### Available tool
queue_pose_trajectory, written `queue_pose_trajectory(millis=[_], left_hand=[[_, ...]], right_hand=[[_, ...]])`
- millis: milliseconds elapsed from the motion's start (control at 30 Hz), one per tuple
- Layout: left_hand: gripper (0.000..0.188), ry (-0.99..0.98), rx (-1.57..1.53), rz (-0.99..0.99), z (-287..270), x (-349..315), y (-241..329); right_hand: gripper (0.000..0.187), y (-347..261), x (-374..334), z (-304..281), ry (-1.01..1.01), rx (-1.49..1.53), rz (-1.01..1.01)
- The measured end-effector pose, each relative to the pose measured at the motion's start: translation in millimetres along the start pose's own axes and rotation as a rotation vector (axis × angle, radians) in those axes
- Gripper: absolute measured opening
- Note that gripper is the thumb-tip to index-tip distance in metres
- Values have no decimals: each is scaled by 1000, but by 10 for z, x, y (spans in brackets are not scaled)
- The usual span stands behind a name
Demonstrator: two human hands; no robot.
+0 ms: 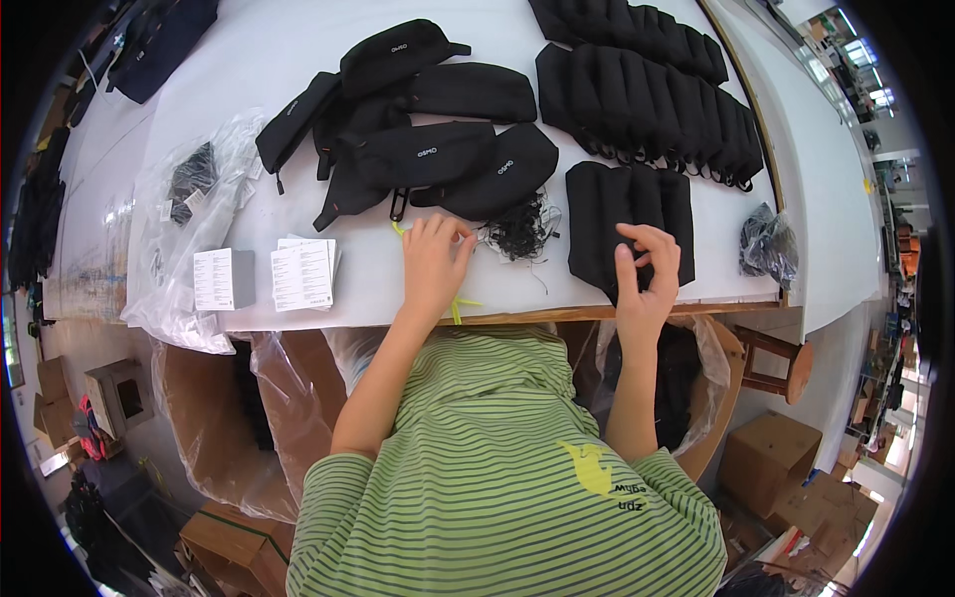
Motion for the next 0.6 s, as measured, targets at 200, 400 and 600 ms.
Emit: queue_pose_trajectory(millis=[200, 400, 600], left_hand=[[16, 22, -39, -4, 13, 25, 32], [15, -25, -157, -38, 2, 62, -68], [12, 64, -554, -162, -320, 19, 38]], right_hand=[[13, -66, -147, 258, -156, 119, 9], [11, -148, -223, 396, -249, 183, 4], [14, -61, -499, 861, -550, 524, 247]])
Point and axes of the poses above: each hand's wrist, its own x-axis towards the middle knuckle, its own z-axis out of the palm, y = z × x, the point moved 7 cm from there along x, towards the middle knuckle, and after that the axes turned 6 degrees about -x, right-handed, at the moved point
